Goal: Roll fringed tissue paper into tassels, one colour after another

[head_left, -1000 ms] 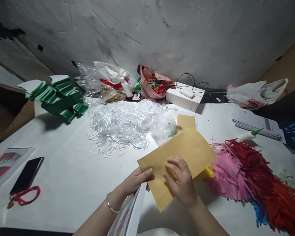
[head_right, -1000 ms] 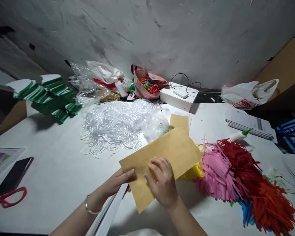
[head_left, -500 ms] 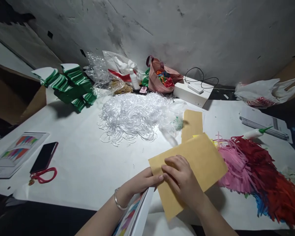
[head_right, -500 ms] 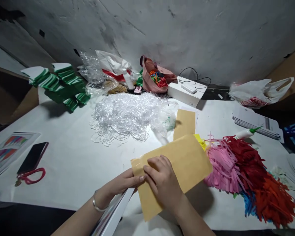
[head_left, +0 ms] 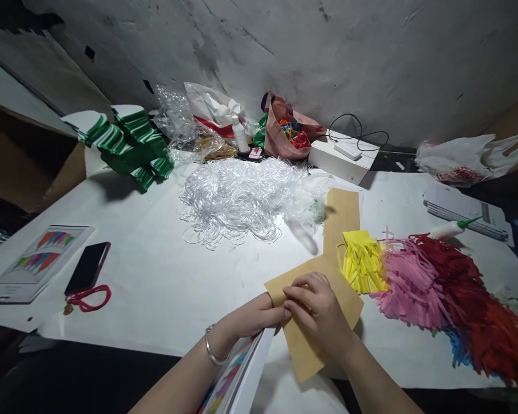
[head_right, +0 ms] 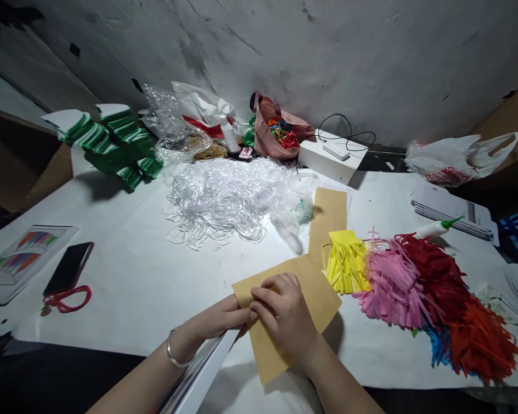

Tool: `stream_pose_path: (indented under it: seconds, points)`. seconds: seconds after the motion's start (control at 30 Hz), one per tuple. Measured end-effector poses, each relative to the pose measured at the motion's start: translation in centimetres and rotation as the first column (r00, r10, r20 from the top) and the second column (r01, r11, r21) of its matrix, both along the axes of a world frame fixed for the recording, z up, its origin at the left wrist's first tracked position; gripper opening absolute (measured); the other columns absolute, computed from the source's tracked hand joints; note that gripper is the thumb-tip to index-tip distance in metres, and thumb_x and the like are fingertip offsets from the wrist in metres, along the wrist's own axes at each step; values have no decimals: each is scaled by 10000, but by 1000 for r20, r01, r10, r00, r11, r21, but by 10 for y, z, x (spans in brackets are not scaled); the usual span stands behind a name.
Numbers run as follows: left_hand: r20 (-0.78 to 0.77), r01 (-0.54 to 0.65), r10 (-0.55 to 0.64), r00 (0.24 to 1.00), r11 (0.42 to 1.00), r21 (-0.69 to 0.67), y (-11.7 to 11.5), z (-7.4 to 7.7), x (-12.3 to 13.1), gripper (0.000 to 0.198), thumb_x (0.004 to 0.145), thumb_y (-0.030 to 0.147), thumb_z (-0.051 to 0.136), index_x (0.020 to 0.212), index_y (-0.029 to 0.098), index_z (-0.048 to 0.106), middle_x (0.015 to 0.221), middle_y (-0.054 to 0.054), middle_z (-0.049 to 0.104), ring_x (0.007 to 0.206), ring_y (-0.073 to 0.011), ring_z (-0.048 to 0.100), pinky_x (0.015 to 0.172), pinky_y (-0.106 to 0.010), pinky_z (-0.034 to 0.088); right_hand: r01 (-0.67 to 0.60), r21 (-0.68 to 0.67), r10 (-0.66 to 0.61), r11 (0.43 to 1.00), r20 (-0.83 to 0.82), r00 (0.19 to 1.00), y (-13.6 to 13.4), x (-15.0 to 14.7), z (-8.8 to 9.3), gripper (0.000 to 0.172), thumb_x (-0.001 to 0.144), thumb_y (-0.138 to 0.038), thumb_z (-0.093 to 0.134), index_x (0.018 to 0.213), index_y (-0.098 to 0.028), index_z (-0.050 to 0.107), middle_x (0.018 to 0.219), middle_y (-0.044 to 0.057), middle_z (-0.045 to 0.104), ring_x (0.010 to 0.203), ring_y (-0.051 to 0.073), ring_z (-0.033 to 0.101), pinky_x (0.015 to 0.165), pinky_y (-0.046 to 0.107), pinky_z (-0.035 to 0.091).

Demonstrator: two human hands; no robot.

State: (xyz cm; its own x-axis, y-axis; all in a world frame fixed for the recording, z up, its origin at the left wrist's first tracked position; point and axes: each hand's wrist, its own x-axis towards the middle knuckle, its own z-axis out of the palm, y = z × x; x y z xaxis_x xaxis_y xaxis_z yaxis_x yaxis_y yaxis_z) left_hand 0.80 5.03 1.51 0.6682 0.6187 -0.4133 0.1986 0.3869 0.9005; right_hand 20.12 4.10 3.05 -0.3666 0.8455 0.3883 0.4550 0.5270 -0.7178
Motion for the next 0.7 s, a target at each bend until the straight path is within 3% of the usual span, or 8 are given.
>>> stream_pose_path:
  seconds: [0.1, 0.33, 0.47, 0.7]
  points:
    - [-5, -18, 18, 1000, 1000, -1, -2, 4, 0, 316, 863, 442, 581, 682, 188, 525, 609, 26, 494, 582, -129, 428, 529, -255, 355, -29, 6, 29, 1000, -28, 999, 0, -5, 0, 134, 937, -158, 628, 1016, -232, 708, 905, 33, 650, 848, 196, 580, 810, 387, 454]
    - [23, -130, 130, 991, 991, -3, -2, 9, -9, 475, 855, 645, 513, 771, 178, 534, 693, 22, 443, 577, -118, 393, 511, -258, 377, 33, -21, -34, 999, -41, 999, 4, -3, -1, 117, 949, -166, 618, 945, -233, 713, 834, 20, 656, 812, 187, 587, 787, 368, 468]
    - [4, -195, 195, 981, 981, 20, -1, 4, -12, 489, 884, 651, 472, 699, 198, 469, 676, 34, 401, 586, -123, 381, 536, -270, 410, 5, -21, -6, 1000, -46, 999, 4, -5, -3, 140, 955, -174, 615, 1005, -252, 719, 857, 23, 668, 826, 191, 593, 795, 379, 473]
    - [-17, -188, 189, 982, 981, 46, -2, 2, -11, 500, 918, 612, 444, 641, 196, 459, 620, 37, 378, 565, -122, 360, 509, -256, 357, 5, -11, -6, 1000, -84, 996, 4, -8, -5, 162, 941, -144, 606, 916, -240, 733, 763, 10, 639, 745, 176, 567, 733, 358, 454]
